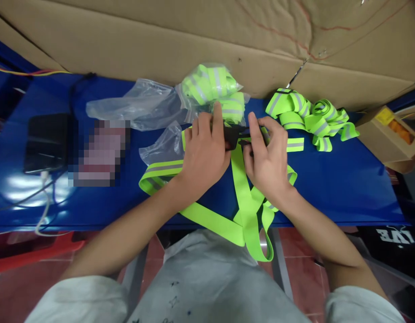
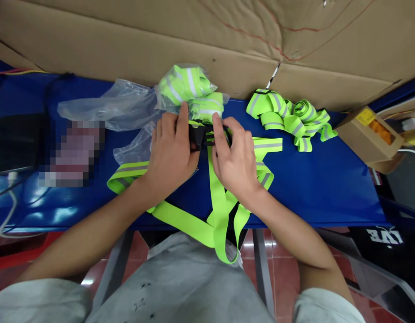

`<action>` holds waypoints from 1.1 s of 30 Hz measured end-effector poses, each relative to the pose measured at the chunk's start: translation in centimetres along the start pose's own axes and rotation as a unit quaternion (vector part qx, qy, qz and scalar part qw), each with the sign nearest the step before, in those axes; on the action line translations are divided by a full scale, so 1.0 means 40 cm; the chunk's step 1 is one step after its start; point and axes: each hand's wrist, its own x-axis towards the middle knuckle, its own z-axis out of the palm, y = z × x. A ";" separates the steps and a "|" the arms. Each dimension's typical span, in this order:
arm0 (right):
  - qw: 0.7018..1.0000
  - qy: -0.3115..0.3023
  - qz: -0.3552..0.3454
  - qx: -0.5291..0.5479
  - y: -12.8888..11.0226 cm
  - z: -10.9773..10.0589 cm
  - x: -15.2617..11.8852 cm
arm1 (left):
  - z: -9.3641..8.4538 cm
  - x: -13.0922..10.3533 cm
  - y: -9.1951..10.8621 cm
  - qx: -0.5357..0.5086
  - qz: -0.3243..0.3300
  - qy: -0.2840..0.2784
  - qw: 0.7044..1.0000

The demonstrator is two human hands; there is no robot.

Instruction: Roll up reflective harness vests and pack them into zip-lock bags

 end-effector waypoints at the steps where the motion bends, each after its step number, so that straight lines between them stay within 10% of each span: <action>1: 1.000 -0.005 0.004 -0.006 -0.008 0.005 -0.004 | 0.000 -0.001 0.004 0.002 0.002 -0.004 1.000; 7: 0.999 -0.030 -0.018 0.000 -0.030 0.024 -0.006 | -0.002 -0.021 0.010 -0.035 0.043 -0.005 0.998; 12: 0.988 -0.102 -0.090 0.070 0.017 -0.080 0.006 | -0.048 -0.008 -0.031 -0.016 0.115 0.017 0.993; 17: 0.984 0.057 -0.038 0.162 0.055 -0.198 -0.151 | -0.081 0.075 -0.097 0.011 0.034 0.037 0.999; 21: 0.965 -0.120 -0.108 0.207 0.058 -0.217 -0.312 | -0.060 0.106 -0.116 0.061 -0.029 0.045 0.997; 25: 0.969 -0.210 -0.093 0.091 0.064 -0.192 -0.354 | -0.010 0.047 -0.079 0.043 0.066 0.004 0.997; 29: 0.990 -0.141 -0.007 -0.026 0.088 -0.163 -0.344 | 0.046 -0.023 -0.031 0.011 0.126 -0.015 0.992; 33: 0.985 0.079 0.135 0.073 0.066 -0.147 -0.442 | 0.087 -0.050 -0.012 0.011 0.154 -0.018 0.988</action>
